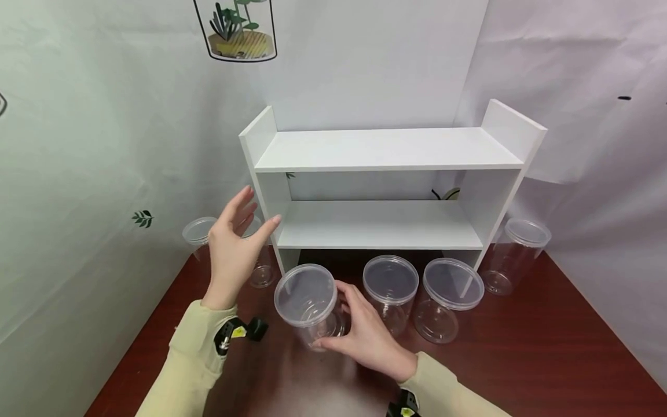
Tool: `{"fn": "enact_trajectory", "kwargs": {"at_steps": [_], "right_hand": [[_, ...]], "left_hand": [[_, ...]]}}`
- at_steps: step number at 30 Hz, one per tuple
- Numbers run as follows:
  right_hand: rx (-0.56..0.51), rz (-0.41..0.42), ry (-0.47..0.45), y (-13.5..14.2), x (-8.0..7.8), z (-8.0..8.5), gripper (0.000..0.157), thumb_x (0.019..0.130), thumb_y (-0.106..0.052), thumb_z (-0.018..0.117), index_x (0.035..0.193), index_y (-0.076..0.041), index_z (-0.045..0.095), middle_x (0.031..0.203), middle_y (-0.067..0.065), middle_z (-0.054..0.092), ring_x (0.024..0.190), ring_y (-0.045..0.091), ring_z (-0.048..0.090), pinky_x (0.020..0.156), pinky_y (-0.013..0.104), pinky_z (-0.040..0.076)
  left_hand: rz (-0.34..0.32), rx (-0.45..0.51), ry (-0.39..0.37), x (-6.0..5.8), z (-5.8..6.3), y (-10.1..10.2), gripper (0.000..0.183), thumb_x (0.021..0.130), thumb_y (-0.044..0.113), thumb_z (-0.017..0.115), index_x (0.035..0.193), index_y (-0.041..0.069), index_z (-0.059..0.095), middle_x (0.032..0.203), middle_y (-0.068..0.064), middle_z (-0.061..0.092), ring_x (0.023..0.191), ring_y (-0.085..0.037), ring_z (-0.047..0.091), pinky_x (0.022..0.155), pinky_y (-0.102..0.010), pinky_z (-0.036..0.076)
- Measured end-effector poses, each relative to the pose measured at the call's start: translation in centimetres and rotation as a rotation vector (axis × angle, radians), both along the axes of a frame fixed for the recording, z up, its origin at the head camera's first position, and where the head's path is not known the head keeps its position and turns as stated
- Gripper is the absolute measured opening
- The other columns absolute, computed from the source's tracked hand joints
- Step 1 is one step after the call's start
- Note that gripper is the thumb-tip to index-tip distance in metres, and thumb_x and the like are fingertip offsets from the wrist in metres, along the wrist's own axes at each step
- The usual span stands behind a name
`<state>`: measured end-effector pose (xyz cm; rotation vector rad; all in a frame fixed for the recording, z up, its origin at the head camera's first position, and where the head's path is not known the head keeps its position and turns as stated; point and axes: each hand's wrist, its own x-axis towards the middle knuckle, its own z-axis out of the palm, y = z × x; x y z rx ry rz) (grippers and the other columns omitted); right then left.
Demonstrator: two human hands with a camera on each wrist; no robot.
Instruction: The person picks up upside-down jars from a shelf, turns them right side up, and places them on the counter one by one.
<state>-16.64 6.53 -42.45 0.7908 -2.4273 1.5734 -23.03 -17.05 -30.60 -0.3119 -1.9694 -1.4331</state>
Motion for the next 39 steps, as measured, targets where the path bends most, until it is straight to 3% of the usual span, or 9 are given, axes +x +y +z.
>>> {"fn": "enact_trajectory", "kwargs": {"at_steps": [5, 14, 20, 26, 34, 39], "right_hand": [[-0.018, -0.017, -0.033, -0.4, -0.6, -0.6, 0.1, 0.064, -0.022, 0.099, 0.147, -0.019, 0.044, 0.129, -0.009, 0.052, 0.124, 0.013, 0.054, 0.102, 0.036, 0.05], [-0.013, -0.042, -0.032, -1.6, -1.4, -1.6, 0.097, 0.072, -0.023, 0.095, 0.15, -0.013, 0.038, 0.13, -0.003, 0.049, 0.122, 0.017, 0.053, 0.1, 0.036, 0.05], [0.03, -0.071, -0.045, -2.0, -1.9, -2.1, 0.097, 0.076, -0.026, 0.092, 0.151, -0.009, 0.034, 0.129, 0.001, 0.048, 0.112, 0.025, 0.057, 0.094, 0.036, 0.051], [0.059, -0.075, -0.07, -2.4, -2.7, -2.7, 0.097, 0.079, -0.029, 0.091, 0.153, -0.007, 0.031, 0.13, 0.004, 0.046, 0.105, 0.025, 0.054, 0.09, 0.035, 0.05], [-0.017, -0.062, -0.118, -2.6, -3.3, -3.4, 0.098, 0.082, -0.023, 0.088, 0.154, 0.0, 0.026, 0.142, 0.013, 0.042, 0.123, 0.032, 0.052, 0.1, 0.047, 0.048], [0.053, -0.108, -0.124, -2.4, -2.8, -2.9, 0.116, 0.081, -0.034, 0.089, 0.162, -0.006, 0.011, 0.164, 0.012, 0.023, 0.147, 0.025, 0.03, 0.115, 0.046, 0.034]], "left_hand": [[-0.021, 0.007, -0.063, -1.2, -0.4, 0.2, 0.071, 0.082, 0.016, 0.088, 0.146, 0.012, 0.057, 0.14, -0.007, 0.061, 0.119, -0.027, 0.064, 0.097, -0.033, 0.053], [-0.016, 0.09, -0.058, -1.4, -0.2, 0.3, 0.061, 0.086, 0.019, 0.085, 0.14, 0.003, 0.062, 0.129, -0.011, 0.067, 0.112, -0.026, 0.068, 0.091, -0.032, 0.056], [0.032, 0.084, -0.022, -1.9, -0.2, 0.4, 0.05, 0.089, 0.021, 0.082, 0.134, 0.006, 0.067, 0.122, -0.012, 0.071, 0.106, -0.025, 0.071, 0.088, -0.027, 0.057], [0.114, 0.065, 0.031, -2.6, -0.1, 0.4, 0.04, 0.088, 0.013, 0.083, 0.125, 0.006, 0.072, 0.114, -0.01, 0.074, 0.098, -0.022, 0.073, 0.082, -0.024, 0.058], [0.148, 0.013, 0.09, -3.2, -0.1, 0.4, 0.03, 0.089, 0.008, 0.079, 0.119, 0.005, 0.075, 0.108, -0.009, 0.075, 0.092, -0.019, 0.074, 0.076, -0.019, 0.057], [0.153, -0.03, 0.14, -3.4, -0.1, 0.5, 0.029, 0.089, 0.004, 0.077, 0.118, 0.003, 0.075, 0.106, -0.01, 0.076, 0.087, -0.021, 0.075, 0.073, -0.017, 0.057]]}}
